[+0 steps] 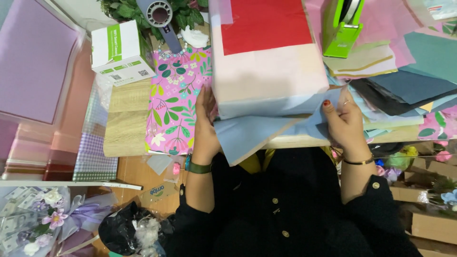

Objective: The person wraps a box with layers of pink and red paper, secures them using tape from a dispenser, and then adds a final translucent blue layer around the lower half.

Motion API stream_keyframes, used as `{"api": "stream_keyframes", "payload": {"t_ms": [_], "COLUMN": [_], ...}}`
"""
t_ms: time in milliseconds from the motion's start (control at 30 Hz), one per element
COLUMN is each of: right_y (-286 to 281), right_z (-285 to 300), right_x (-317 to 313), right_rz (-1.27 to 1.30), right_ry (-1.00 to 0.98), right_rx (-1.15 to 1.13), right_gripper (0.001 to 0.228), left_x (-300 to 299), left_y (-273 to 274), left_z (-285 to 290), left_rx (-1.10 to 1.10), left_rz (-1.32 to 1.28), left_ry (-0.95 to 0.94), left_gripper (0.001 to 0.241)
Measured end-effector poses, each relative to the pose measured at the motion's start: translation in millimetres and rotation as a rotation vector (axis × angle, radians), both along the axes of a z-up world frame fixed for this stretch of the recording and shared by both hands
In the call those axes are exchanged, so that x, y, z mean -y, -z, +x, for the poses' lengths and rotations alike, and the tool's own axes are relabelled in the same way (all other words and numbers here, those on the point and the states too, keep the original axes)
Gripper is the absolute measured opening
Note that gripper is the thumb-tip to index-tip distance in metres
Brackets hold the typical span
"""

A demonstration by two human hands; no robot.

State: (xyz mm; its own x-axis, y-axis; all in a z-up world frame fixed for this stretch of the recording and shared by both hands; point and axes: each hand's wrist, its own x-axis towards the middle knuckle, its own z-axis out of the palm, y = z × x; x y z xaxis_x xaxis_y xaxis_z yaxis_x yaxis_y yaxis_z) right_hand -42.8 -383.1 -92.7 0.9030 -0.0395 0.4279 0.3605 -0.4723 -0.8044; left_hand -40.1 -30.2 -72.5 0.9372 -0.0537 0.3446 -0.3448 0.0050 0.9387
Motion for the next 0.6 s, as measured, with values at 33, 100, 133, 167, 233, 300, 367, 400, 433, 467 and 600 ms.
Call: {"api": "stream_keyframes", "payload": {"t_ms": [33,100,133,167,233,300,367,400,433,467,600], "right_y": [29,44,31,19,18,26,43,26,9,-7,0], "right_z": [8,9,3,-5,0,12,31,26,22,17,15], "right_x": [16,20,7,-6,-10,-6,6,-3,-11,-20,-10], "right_rz": [0.113,0.226,0.334,0.445,0.504,0.56,0.648,0.65,0.61,0.57,0.366], "right_ry": [0.054,0.107,0.132,0.158,0.136,0.109,0.052,0.052,0.068,0.084,0.123], "right_rx": [-0.01,-0.021,-0.019,-0.018,0.017,0.056,0.082,0.082,0.079,0.076,0.156], "right_gripper": [0.023,0.019,0.019,0.019,0.024,0.03,0.032,0.032,0.031,0.031,0.026], "left_x": [-2,-6,-9,-13,-12,-13,-17,-15,-12,-9,9], "left_y": [4,14,20,26,8,3,11,8,6,5,6], "left_z": [0,4,7,9,9,14,24,23,23,22,13], "left_rx": [0.097,0.193,0.399,0.604,0.524,0.447,0.299,0.299,0.321,0.343,0.431], "left_rz": [0.057,0.115,0.151,0.189,0.163,0.136,0.096,0.098,0.135,0.172,0.076], "left_ry": [-0.069,-0.138,-0.208,-0.273,-0.313,-0.356,-0.339,-0.339,-0.354,-0.37,-0.39], "left_gripper": [0.115,0.118,0.084,0.052,0.03,0.024,0.025,0.025,0.019,0.015,0.036]}}
